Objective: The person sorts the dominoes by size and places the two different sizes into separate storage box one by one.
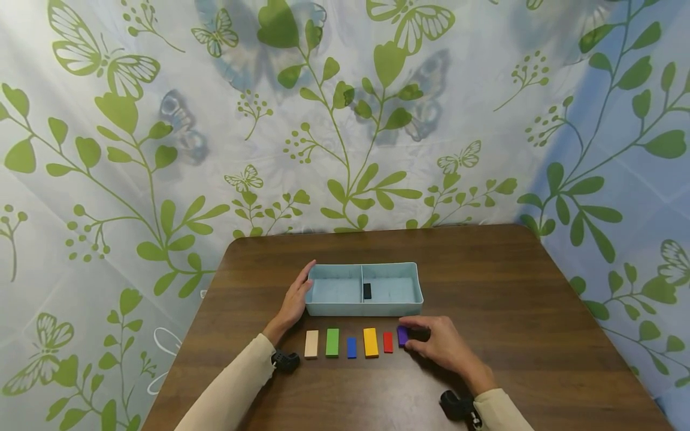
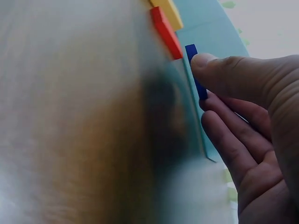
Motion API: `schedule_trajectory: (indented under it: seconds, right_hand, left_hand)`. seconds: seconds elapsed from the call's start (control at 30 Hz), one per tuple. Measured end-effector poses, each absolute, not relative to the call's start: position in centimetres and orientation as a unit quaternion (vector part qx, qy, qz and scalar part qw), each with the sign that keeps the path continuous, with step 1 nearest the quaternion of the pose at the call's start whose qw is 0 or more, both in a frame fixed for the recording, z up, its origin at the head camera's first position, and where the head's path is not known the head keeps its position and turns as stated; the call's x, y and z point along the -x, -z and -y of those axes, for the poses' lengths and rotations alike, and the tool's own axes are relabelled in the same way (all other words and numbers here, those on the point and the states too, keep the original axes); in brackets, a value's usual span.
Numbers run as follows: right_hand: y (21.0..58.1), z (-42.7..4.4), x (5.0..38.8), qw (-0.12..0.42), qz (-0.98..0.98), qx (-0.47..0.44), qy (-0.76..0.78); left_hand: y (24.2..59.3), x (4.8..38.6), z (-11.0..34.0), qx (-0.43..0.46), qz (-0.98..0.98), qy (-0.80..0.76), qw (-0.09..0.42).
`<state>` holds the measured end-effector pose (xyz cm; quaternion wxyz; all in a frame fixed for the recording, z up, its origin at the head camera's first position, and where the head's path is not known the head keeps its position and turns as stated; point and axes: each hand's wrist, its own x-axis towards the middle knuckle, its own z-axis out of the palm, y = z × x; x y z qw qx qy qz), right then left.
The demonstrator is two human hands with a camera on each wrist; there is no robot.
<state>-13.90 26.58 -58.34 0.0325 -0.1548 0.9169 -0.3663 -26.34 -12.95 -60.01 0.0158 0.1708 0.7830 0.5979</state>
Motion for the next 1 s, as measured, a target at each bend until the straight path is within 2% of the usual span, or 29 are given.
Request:
schedule_trajectory:
  seconds: [0.4, 0.63, 1.0]
  right_hand:
    - [55.7, -27.2, 14.6, 0.051, -0.902, 0.169, 0.395]
    - [54.0, -27.2, 15.1, 0.026, -0.896, 0.191, 0.399]
    - [51.6, -27.3, 16.2, 0.013, -0.898, 0.196, 0.393]
  left_hand:
    - [60.7, 26.6, 13.4, -0.198, -0.797, -0.571, -0.004]
    - [60.1, 26.4, 13.0, -0.173, -0.79, -0.587, 0.017]
    - [60.2, 26.4, 13.0, -0.185, -0.791, -0.583, 0.006]
